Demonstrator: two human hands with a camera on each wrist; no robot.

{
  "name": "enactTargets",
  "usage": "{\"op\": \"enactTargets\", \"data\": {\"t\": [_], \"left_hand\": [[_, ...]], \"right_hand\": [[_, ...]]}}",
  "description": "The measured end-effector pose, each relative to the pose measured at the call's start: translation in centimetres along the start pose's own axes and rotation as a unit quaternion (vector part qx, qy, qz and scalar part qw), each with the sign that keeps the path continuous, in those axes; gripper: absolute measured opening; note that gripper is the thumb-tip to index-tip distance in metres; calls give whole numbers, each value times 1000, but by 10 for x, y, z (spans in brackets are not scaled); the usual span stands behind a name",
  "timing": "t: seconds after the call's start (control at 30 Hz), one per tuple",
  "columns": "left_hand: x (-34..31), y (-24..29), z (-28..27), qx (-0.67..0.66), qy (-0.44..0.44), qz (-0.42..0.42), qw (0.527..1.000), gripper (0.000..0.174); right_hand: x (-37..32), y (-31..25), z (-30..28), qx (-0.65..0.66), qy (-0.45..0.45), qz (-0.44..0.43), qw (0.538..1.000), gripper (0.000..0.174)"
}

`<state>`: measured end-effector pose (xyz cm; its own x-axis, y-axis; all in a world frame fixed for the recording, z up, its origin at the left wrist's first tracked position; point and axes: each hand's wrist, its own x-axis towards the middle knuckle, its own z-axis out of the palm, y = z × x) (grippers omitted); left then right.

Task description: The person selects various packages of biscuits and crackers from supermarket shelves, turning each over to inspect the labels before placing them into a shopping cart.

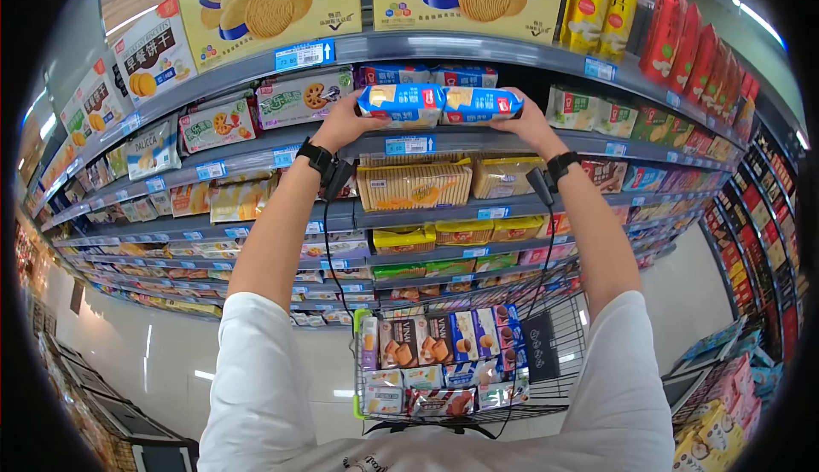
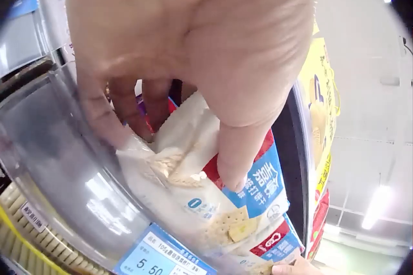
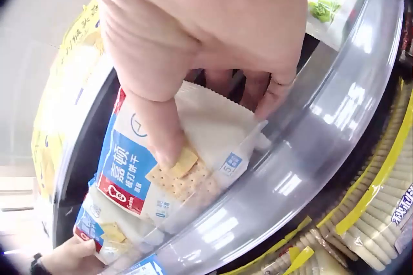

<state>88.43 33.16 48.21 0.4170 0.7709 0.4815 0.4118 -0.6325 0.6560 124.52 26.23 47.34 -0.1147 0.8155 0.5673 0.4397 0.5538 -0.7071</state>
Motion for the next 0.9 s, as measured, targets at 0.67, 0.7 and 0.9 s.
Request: {"op": "enactTargets", "data": {"t": [0.67, 0.7, 0.9], "left_hand": [[-334, 167, 106, -565, 147, -246, 774, 45], [-353, 184, 115, -502, 154, -248, 814, 45], [-415, 241, 153, -448, 124, -347, 815, 44]], "right_hand": [[-342, -149, -13, 411, 190, 274, 848, 41], [-366, -149, -14, 385, 184, 252, 869, 46], [-464, -152, -33, 67, 70, 235, 967, 60]]}}
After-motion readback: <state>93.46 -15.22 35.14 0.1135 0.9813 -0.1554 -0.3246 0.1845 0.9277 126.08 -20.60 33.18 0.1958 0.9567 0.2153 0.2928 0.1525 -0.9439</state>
